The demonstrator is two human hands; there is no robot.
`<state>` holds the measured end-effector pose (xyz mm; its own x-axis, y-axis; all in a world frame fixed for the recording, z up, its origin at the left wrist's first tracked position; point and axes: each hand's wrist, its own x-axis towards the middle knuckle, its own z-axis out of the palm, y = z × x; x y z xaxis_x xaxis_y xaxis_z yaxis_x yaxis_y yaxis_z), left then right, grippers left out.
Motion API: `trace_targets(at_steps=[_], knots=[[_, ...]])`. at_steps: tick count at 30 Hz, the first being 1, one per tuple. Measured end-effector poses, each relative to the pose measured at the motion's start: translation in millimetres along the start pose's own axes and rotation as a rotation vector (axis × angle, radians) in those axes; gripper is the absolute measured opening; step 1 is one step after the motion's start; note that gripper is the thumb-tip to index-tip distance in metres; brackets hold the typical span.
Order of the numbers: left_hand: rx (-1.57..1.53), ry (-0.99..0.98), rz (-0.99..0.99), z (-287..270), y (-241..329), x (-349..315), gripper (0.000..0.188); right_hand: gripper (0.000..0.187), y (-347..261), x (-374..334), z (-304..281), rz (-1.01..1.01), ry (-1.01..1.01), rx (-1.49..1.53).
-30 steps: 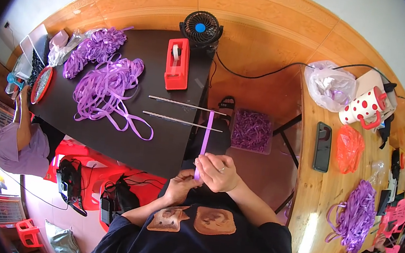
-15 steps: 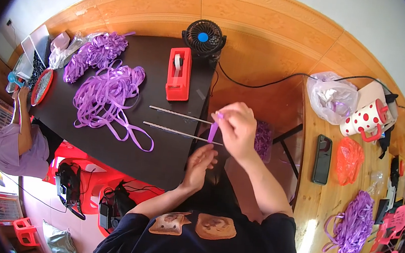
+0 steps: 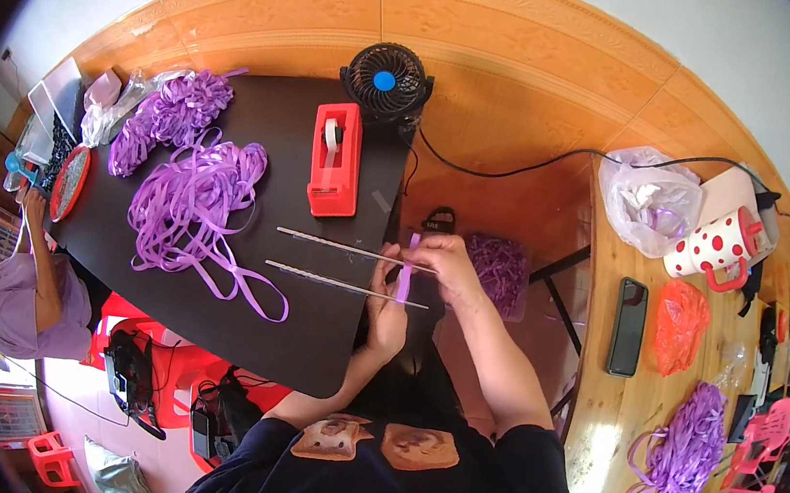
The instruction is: The recorder is wrapping and tying purple ribbons around a metal frame jig to create decorative items.
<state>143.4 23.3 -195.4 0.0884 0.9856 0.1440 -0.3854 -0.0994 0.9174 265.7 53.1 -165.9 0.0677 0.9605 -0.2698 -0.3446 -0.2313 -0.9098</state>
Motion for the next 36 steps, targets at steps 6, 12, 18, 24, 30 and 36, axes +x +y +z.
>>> trace_targets(at_steps=[6,12,18,24,30,36], knots=[[-0.116,-0.044,0.039,3.4,-4.4,1.4,0.021,0.015,18.7,-22.9,11.3,0.166,0.11,0.15],[-0.109,0.072,-0.087,10.2,12.5,-14.3,0.011,0.012,43.3,-36.9,0.0,0.121,0.085,0.076],[-0.202,0.069,-0.215,6.3,36.4,-35.5,0.013,0.011,64.6,-67.9,-7.1,0.124,0.143,0.18],[-0.113,0.06,-0.161,-0.4,34.5,-33.6,0.013,0.01,74.5,-87.6,-14.5,0.11,0.174,0.182],[-0.177,0.123,-0.519,-0.6,67.5,-35.0,0.027,0.009,72.6,-101.6,-24.0,0.083,0.212,0.144],[-0.239,0.049,-0.679,-1.6,86.7,-30.4,0.053,0.014,48.6,-111.9,-8.2,-0.028,0.225,0.171]])
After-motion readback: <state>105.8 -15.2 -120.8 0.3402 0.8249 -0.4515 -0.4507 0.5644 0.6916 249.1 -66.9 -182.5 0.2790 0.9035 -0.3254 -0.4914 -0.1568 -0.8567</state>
